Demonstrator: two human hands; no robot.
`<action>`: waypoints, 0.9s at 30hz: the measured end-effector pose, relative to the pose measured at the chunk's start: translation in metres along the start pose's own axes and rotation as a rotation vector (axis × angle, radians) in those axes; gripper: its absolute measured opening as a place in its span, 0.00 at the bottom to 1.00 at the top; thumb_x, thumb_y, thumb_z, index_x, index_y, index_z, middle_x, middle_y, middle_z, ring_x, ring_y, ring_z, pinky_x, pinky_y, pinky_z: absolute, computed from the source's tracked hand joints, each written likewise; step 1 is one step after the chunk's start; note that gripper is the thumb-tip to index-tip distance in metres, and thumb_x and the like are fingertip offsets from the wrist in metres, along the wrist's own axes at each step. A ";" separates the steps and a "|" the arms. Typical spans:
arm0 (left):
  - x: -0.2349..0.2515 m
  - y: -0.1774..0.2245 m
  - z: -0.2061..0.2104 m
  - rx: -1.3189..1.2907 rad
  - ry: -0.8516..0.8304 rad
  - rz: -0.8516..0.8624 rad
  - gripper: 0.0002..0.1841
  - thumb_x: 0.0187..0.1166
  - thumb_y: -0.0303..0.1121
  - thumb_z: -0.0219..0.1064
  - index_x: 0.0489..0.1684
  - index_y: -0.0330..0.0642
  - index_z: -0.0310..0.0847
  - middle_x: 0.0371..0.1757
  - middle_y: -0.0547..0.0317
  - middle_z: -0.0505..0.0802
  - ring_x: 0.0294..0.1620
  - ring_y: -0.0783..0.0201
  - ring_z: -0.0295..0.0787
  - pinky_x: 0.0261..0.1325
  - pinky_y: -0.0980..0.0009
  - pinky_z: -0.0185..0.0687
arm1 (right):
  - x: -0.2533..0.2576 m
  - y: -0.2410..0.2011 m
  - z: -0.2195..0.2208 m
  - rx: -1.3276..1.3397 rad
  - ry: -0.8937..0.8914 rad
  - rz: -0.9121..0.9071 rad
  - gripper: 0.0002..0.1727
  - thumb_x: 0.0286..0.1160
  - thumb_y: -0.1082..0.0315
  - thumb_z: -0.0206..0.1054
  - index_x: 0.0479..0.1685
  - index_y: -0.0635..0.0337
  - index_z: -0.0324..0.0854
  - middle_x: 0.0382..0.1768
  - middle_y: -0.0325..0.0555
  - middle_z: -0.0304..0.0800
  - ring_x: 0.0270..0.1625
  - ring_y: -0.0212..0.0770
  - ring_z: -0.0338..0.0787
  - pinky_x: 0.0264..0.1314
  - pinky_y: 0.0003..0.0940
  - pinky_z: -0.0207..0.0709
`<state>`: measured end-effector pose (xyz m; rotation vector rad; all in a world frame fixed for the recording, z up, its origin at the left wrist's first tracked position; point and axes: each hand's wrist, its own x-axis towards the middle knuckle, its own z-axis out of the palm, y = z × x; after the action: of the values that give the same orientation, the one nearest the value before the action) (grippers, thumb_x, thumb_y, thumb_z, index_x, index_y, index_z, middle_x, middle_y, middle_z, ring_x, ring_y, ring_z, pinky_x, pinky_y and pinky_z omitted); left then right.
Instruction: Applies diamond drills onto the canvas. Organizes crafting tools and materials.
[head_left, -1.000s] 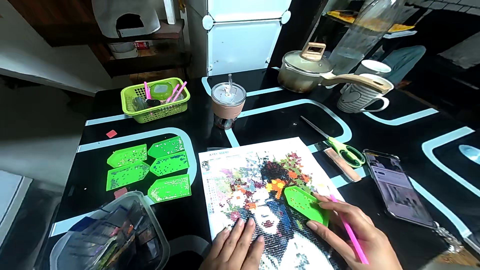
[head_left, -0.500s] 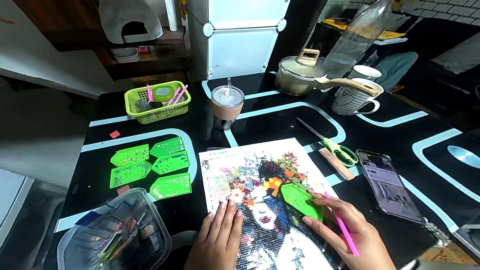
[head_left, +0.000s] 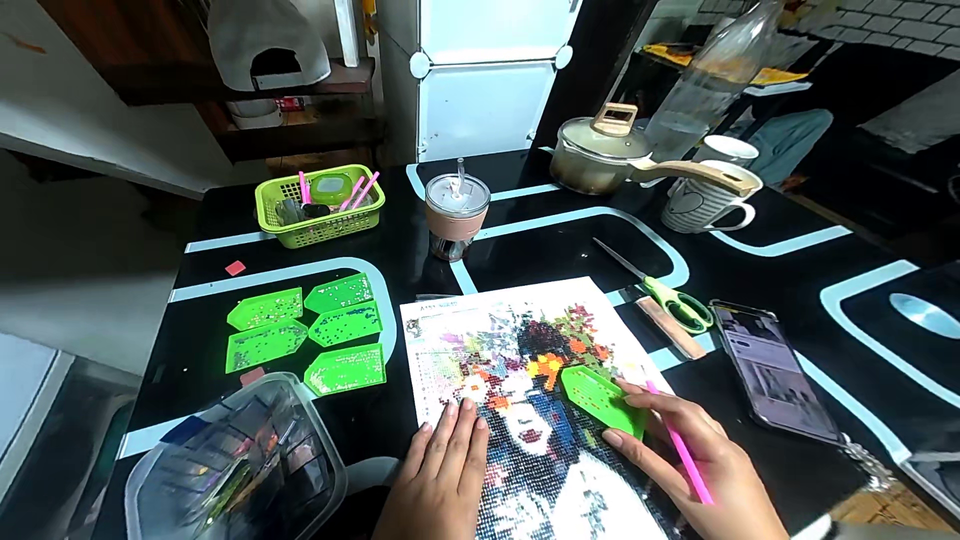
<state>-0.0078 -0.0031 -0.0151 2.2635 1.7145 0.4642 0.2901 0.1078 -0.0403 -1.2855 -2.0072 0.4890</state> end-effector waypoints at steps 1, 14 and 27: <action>0.000 0.000 0.000 0.010 0.005 -0.001 0.64 0.60 0.80 0.60 0.85 0.27 0.64 0.88 0.35 0.68 0.90 0.41 0.64 0.85 0.41 0.59 | 0.000 0.001 0.000 0.000 0.003 -0.005 0.29 0.67 0.39 0.74 0.58 0.50 0.88 0.65 0.43 0.92 0.73 0.45 0.85 0.75 0.56 0.70; -0.004 0.013 0.000 -0.073 -0.091 -0.011 0.58 0.68 0.72 0.65 0.88 0.28 0.58 0.91 0.35 0.62 0.93 0.42 0.56 0.90 0.42 0.48 | 0.046 -0.056 0.008 0.442 0.053 -0.102 0.23 0.90 0.44 0.54 0.70 0.43 0.84 0.56 0.29 0.94 0.55 0.29 0.92 0.61 0.28 0.86; -0.005 0.019 -0.008 -0.010 -0.157 -0.099 0.59 0.66 0.74 0.63 0.88 0.30 0.60 0.90 0.33 0.64 0.92 0.38 0.56 0.89 0.41 0.51 | 0.082 -0.114 0.116 0.594 -0.384 -0.131 0.16 0.92 0.56 0.56 0.34 0.51 0.79 0.21 0.28 0.80 0.22 0.20 0.78 0.26 0.15 0.72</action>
<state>0.0046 -0.0128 -0.0011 2.1341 1.7308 0.2656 0.1121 0.1371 -0.0190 -0.7257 -1.9995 1.2317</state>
